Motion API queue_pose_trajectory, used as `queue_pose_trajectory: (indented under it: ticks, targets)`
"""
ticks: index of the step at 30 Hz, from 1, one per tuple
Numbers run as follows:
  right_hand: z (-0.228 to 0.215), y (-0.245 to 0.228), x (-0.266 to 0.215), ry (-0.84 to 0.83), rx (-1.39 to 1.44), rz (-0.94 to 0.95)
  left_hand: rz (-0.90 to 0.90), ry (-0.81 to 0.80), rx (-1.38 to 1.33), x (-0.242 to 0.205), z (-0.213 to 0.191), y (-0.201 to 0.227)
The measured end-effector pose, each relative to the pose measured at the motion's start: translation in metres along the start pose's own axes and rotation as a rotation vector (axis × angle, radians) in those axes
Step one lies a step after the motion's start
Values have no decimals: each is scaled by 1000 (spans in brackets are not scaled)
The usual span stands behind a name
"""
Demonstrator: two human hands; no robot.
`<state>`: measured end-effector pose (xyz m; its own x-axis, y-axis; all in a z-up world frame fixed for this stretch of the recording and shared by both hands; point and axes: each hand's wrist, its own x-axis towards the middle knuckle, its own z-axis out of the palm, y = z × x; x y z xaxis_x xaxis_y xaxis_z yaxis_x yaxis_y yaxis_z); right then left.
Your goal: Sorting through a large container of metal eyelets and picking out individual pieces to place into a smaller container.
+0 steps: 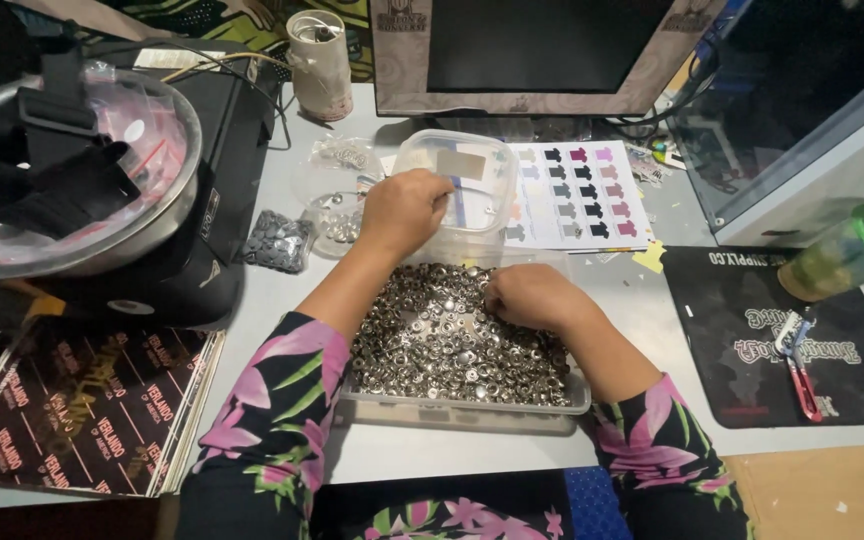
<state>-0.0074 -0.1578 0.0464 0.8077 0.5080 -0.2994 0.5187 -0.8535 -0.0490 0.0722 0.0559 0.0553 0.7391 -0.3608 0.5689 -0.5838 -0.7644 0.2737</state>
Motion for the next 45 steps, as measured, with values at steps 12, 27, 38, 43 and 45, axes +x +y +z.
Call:
queue_pose_trajectory:
  ticks: [12,27,38,43,45]
  targets:
    - [-4,-1,0,-31,-8,13,142,-119,-69,-41,-11,-5]
    - [-2,4,1,-27,-3,21,85,-788,67,-87,10,13]
    - [-2,3,0,-28,0,25,189,-715,77,-78,-27,37]
    - [-3,2,0,-27,12,17,251,-725,144,-87,2,24]
    - [-2,3,0,-16,12,33,230,-725,122,-87,4,24]
